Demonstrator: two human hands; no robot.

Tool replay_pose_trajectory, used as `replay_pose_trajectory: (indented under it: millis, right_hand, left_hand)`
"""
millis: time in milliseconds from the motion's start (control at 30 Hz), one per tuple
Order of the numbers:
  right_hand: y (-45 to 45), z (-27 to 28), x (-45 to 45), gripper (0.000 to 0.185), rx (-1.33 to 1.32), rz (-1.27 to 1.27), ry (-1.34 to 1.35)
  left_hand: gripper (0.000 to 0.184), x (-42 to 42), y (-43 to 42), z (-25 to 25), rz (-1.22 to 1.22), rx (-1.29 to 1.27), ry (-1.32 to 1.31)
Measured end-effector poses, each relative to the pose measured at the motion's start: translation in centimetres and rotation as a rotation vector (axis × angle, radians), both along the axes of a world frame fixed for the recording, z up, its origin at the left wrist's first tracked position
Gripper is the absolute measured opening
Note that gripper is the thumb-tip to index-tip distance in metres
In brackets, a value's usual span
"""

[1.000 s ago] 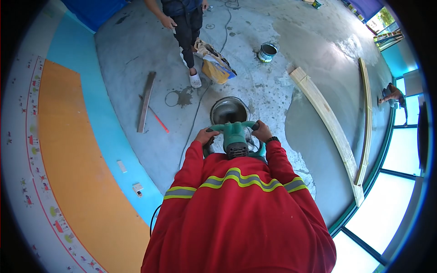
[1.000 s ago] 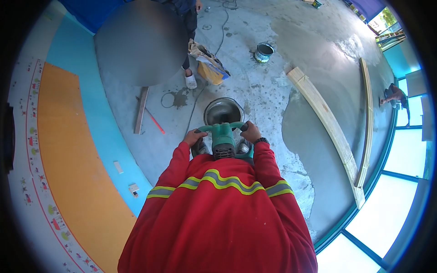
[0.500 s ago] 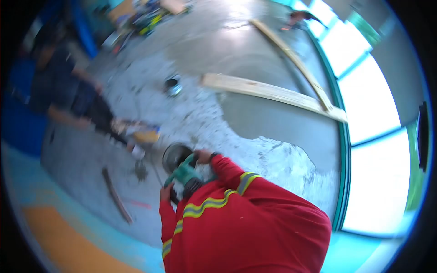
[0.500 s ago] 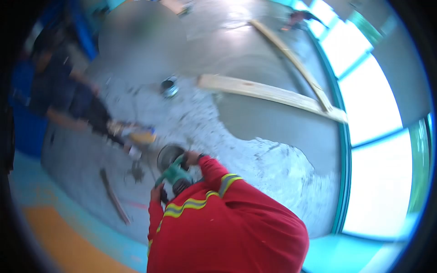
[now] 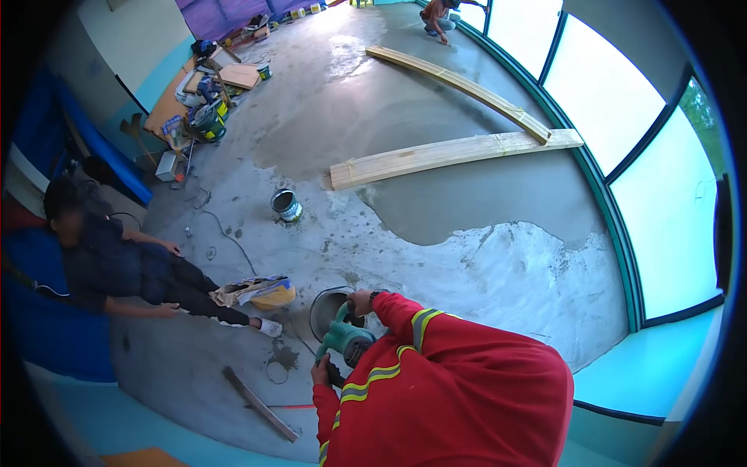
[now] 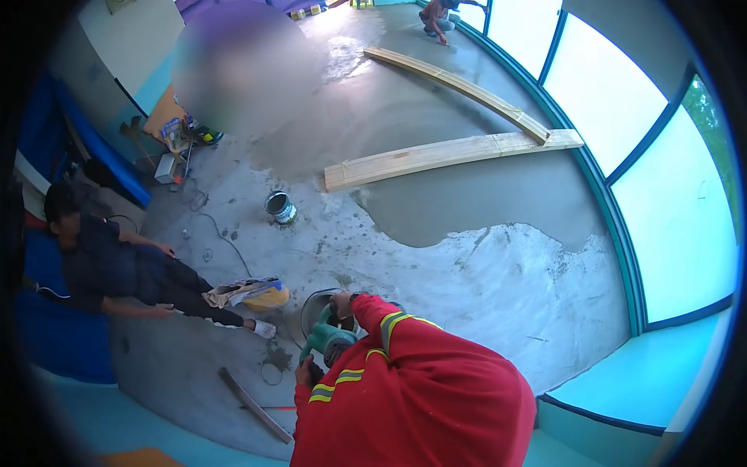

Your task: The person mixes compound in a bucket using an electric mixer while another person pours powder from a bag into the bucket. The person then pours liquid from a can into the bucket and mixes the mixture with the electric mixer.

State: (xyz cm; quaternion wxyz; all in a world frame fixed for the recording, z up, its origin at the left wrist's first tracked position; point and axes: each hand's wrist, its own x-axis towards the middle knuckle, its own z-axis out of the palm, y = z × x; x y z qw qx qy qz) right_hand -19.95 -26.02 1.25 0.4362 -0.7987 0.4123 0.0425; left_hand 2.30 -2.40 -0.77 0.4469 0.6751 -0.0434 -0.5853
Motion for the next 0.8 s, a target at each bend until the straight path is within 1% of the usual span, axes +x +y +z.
replay_pose_trajectory:
  millis: [67,100,200,267,367,433,567,700,800]
  right_hand:
    - [0.0,0.2,0.4,0.045,0.018,-0.01,0.0]
    - [0.1,0.4,0.4,0.045,0.03,-0.015,0.004]
    - [-0.4,-0.1,0.6,0.047,0.0,-0.009,0.003]
    - [-0.3,-1.2,1.1,0.047,-0.007,0.004,-0.009]
    - [-1.0,0.4,1.6,0.048,0.01,0.083,0.001]
    - [-1.2,0.9,1.8,0.046,-0.013,0.093,0.013]
    - [-0.9,0.9,2.4,0.042,-0.07,0.105,0.002]
    - [-1.4,-0.7,2.7,0.044,-0.064,0.124,0.006]
    - [-2.1,-3.7,3.0,0.047,0.026,0.106,0.005]
  left_hand:
    - [0.035,0.3,-0.3,-0.1,-0.012,0.016,-0.003]
    - [0.034,0.0,-0.5,0.7,-0.036,0.038,-0.071]
    - [0.034,-0.6,-0.8,2.9,-0.05,0.006,-0.134]
    - [0.032,-0.6,-0.5,2.9,-0.022,0.009,-0.1]
    - [0.031,-1.0,-0.2,3.3,0.002,-0.008,-0.121]
    - [0.03,-1.2,-0.1,3.3,0.003,0.002,-0.152]
    - [0.03,-1.1,0.4,2.6,0.063,-0.03,-0.07]
    - [0.031,-1.6,-0.5,3.7,0.051,-0.003,-0.141]
    - [0.031,-1.6,-0.8,3.8,0.026,-0.003,-0.203]
